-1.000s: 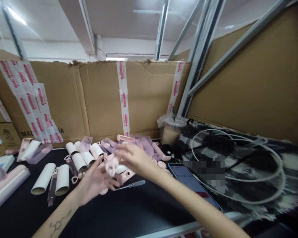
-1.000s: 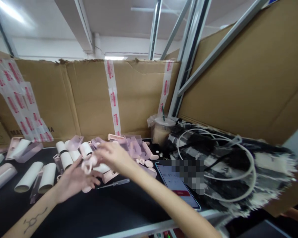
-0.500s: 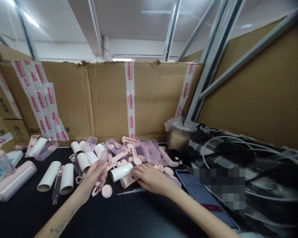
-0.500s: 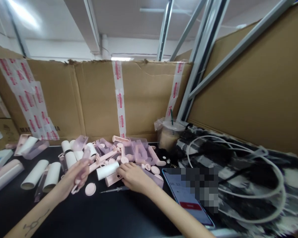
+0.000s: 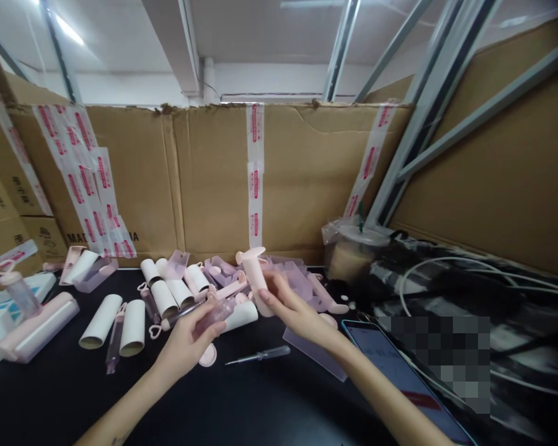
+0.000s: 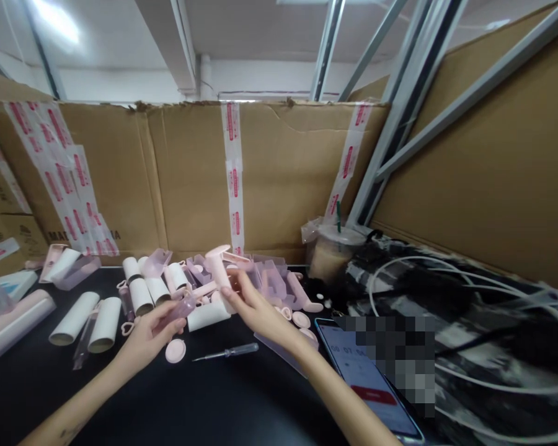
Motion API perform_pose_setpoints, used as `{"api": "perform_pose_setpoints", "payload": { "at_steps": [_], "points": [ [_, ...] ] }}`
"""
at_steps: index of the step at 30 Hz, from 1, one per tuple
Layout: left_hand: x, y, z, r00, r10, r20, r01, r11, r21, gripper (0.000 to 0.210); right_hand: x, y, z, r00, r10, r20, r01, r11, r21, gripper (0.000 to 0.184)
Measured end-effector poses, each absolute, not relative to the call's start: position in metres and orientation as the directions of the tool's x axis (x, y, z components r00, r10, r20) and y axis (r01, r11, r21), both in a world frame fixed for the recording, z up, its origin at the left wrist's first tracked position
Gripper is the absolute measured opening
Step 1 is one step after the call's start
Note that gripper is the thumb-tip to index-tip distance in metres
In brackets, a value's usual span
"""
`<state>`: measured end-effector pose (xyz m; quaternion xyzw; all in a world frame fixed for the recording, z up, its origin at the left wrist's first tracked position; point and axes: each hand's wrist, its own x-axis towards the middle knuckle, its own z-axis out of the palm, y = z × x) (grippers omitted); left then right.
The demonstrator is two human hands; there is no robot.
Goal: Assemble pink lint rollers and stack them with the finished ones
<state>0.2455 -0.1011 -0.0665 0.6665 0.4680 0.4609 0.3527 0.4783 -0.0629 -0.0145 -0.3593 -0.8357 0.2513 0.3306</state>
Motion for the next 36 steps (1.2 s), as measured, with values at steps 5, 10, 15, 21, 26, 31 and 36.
{"api": "perform_pose_setpoints", "payload": {
  "at_steps": [5,10,15,21,26,31,36],
  "points": [
    [0.245,-0.101,-0.070,0.264,0.922,0.285,0.470,-0.381,0.797,0.037,0.456,-0.067,-0.042,-0.556,0.763,0.330,0.150,0.482,-0.863,0.044],
    [0.245,-0.106,-0.067,0.287,0.909,0.302,0.651,-0.416,0.635,0.036,0.462,-0.068,-0.054,-0.557,0.792,0.252,0.146,0.391,-0.909,0.050],
    [0.245,-0.107,-0.062,0.372,0.894,0.250,0.723,-0.448,0.526,0.033,0.470,-0.067,-0.056,-0.552,0.813,0.185,0.190,0.338,-0.922,0.054],
    [0.249,-0.109,-0.064,0.516,0.853,-0.076,0.343,-0.124,0.931,0.038,0.472,-0.076,-0.051,-0.586,0.783,0.209,0.231,0.409,-0.883,0.050],
    [0.251,-0.110,-0.069,0.641,0.737,-0.216,0.120,0.181,0.976,0.040,0.472,-0.079,-0.041,-0.700,0.671,0.245,0.353,0.623,-0.698,0.032],
    [0.256,-0.114,-0.073,0.493,0.859,-0.136,0.297,-0.019,0.955,0.040,0.469,-0.080,-0.054,-0.687,0.650,0.325,0.481,0.742,-0.467,0.037],
    [0.259,-0.118,-0.067,0.447,0.894,-0.030,0.432,-0.186,0.882,0.029,0.460,-0.099,-0.059,-0.754,0.593,0.283,0.523,0.802,-0.289,0.051]
  ]
}}
